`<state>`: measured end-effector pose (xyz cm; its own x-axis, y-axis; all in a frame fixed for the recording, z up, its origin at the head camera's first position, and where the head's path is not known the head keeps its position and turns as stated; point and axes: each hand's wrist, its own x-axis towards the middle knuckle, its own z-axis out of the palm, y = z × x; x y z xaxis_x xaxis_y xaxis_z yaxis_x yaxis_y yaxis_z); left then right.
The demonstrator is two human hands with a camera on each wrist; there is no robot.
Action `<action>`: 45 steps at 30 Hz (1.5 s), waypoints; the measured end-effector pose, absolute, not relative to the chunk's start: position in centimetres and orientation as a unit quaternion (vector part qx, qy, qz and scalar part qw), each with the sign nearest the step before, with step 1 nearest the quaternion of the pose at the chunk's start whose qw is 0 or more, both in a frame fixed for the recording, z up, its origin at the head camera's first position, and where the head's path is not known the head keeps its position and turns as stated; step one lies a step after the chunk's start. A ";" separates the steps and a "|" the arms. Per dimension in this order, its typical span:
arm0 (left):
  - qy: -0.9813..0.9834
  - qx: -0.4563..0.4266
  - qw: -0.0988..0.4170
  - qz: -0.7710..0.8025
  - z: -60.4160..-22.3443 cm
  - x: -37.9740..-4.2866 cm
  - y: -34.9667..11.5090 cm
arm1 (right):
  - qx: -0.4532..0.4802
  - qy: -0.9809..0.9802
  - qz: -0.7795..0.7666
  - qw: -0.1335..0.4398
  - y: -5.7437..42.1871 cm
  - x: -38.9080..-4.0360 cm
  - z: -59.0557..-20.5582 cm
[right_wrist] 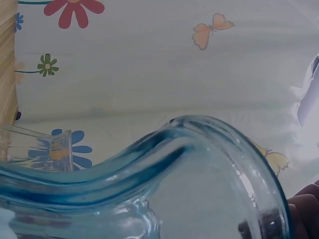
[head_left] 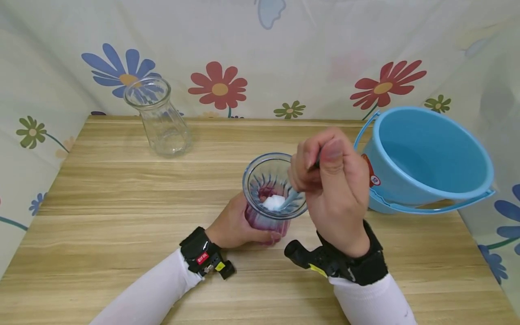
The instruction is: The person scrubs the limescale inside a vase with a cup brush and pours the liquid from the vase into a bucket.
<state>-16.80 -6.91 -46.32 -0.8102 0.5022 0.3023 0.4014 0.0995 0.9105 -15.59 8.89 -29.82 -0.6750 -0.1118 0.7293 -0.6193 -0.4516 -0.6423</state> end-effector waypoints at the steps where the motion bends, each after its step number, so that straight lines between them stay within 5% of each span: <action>1: 0.740 0.306 0.042 0.598 -46.4 -16.8 -6.9 | 0.366 -0.497 0.769 0.164 8.9 -15.6 -29.8; 23: 0.739 0.305 0.044 0.600 -47.9 -17.3 -6.8 | 0.358 -0.598 0.698 0.164 8.4 -15.7 -29.4; 45: 0.732 0.299 0.051 0.610 -48.0 -17.2 -6.7 | 0.393 -0.676 0.614 0.104 8.7 -15.3 -29.8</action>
